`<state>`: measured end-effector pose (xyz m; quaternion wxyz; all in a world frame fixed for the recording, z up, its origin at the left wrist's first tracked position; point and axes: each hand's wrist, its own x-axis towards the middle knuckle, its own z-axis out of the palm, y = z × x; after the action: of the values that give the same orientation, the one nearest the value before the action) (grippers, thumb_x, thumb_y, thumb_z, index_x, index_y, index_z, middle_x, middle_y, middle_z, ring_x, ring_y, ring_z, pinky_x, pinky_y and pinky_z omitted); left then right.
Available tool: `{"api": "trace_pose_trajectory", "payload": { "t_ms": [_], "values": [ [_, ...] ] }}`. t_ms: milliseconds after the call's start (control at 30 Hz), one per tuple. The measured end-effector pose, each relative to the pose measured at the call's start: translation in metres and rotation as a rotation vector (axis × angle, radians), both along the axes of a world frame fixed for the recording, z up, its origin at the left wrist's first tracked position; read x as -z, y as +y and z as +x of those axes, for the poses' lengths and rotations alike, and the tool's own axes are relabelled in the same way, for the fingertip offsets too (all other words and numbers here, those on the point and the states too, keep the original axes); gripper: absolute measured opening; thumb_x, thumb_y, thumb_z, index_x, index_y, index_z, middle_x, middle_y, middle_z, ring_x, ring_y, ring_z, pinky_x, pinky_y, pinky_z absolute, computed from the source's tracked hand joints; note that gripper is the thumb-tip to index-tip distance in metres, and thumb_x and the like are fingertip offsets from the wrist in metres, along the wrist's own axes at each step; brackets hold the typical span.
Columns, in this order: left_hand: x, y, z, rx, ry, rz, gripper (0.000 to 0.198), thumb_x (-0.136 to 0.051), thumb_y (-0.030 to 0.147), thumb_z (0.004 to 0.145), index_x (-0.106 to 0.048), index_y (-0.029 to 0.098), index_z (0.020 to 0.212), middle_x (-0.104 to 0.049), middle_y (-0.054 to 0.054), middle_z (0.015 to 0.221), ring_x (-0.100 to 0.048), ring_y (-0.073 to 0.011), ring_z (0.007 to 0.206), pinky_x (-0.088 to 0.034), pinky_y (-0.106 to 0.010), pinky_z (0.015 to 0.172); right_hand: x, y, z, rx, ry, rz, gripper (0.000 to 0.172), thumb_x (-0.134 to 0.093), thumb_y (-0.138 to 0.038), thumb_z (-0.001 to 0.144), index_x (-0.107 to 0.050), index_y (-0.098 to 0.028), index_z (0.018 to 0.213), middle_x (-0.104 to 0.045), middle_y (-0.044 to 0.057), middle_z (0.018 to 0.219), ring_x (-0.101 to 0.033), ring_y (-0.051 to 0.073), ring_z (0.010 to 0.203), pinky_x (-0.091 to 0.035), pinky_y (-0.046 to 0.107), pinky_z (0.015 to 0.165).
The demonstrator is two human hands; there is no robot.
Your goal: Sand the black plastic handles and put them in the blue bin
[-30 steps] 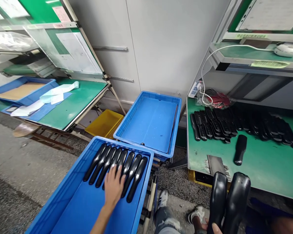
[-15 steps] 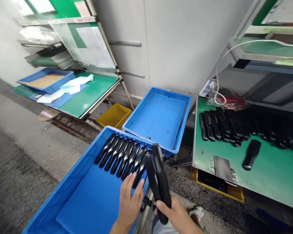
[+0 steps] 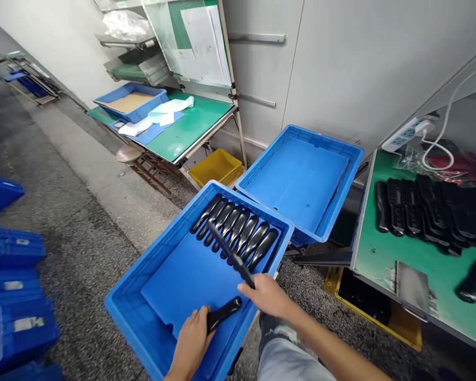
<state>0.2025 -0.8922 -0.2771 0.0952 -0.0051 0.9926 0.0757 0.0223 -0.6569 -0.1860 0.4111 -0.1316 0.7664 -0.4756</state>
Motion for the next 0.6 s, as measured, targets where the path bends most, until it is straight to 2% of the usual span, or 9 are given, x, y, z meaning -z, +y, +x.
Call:
{"api": "trace_pose_trajectory", "payload": {
  "t_ms": [67,167,267,333,400,467,533,600],
  "values": [
    [0.011,0.006,0.010,-0.077,-0.044,-0.043,0.025,-0.054,0.023,0.088,-0.062,0.012,0.109,-0.069,-0.014,0.098,-0.066,-0.0321,0.097,-0.052,-0.045,0.082,-0.002,0.005,-0.004,0.035,0.067,0.000,0.041,-0.049,-0.046,0.092,-0.063,-0.017,0.068,-0.056,-0.002,0.062,-0.054,0.014,0.064,-0.037,0.023,0.063],
    [0.024,0.022,0.018,-0.148,-0.096,-0.081,0.031,-0.054,0.033,0.089,-0.063,0.012,0.110,-0.067,-0.015,0.102,-0.066,-0.0310,0.094,-0.053,-0.041,0.078,-0.006,0.016,-0.004,0.051,0.129,0.015,0.043,-0.046,-0.047,0.094,-0.065,-0.016,0.071,-0.057,-0.001,0.063,-0.055,0.014,0.063,-0.038,0.023,0.063],
    [0.031,0.036,0.022,-0.172,-0.118,-0.090,0.039,-0.050,0.037,0.091,-0.062,0.012,0.118,-0.063,-0.019,0.115,-0.068,-0.0297,0.093,-0.055,-0.038,0.071,-0.008,0.021,0.005,0.034,0.163,0.037,0.042,-0.048,-0.046,0.093,-0.064,-0.016,0.068,-0.055,-0.002,0.061,-0.053,0.014,0.061,-0.037,0.022,0.060],
    [0.032,0.040,0.023,-0.160,-0.117,-0.090,0.038,-0.047,0.038,0.093,-0.064,0.014,0.118,-0.065,-0.018,0.112,-0.067,-0.0303,0.094,-0.055,-0.038,0.071,-0.007,0.020,0.013,0.014,0.170,0.052,0.041,-0.049,-0.045,0.093,-0.063,-0.016,0.067,-0.054,-0.003,0.059,-0.052,0.013,0.059,-0.037,0.022,0.059],
    [0.028,0.041,0.022,-0.140,-0.111,-0.092,0.034,-0.044,0.037,0.094,-0.068,0.018,0.111,-0.069,-0.014,0.103,-0.067,-0.0312,0.094,-0.055,-0.040,0.072,-0.006,0.020,0.019,-0.004,0.175,0.075,0.040,-0.049,-0.044,0.093,-0.064,-0.017,0.068,-0.054,-0.003,0.058,-0.052,0.013,0.058,-0.037,0.022,0.057],
    [0.016,0.041,0.016,-0.134,-0.093,-0.106,0.035,-0.043,0.036,0.095,-0.067,0.017,0.112,-0.069,-0.015,0.103,-0.066,-0.0330,0.097,-0.056,-0.044,0.074,-0.005,0.021,0.024,-0.018,0.181,0.112,0.038,-0.050,-0.043,0.092,-0.065,-0.017,0.068,-0.057,-0.002,0.059,-0.055,0.014,0.059,-0.037,0.022,0.057],
    [-0.002,0.042,0.005,-0.166,0.041,-0.106,0.042,-0.045,0.034,0.095,-0.058,0.012,0.129,-0.063,-0.021,0.121,-0.062,-0.0355,0.110,-0.055,-0.048,0.082,-0.004,0.024,0.028,-0.032,0.190,0.163,0.033,-0.053,-0.041,0.090,-0.067,-0.017,0.070,-0.062,0.001,0.063,-0.059,0.017,0.064,-0.039,0.025,0.060],
    [-0.021,0.041,-0.011,-0.178,0.300,-0.105,0.059,-0.054,0.033,0.092,-0.039,0.012,0.145,-0.045,-0.026,0.143,-0.048,-0.0390,0.130,-0.050,-0.053,0.093,-0.004,0.024,0.031,-0.065,0.192,0.207,0.027,-0.056,-0.036,0.086,-0.068,-0.017,0.070,-0.065,0.005,0.067,-0.063,0.020,0.068,-0.042,0.028,0.064]
  ]
}}
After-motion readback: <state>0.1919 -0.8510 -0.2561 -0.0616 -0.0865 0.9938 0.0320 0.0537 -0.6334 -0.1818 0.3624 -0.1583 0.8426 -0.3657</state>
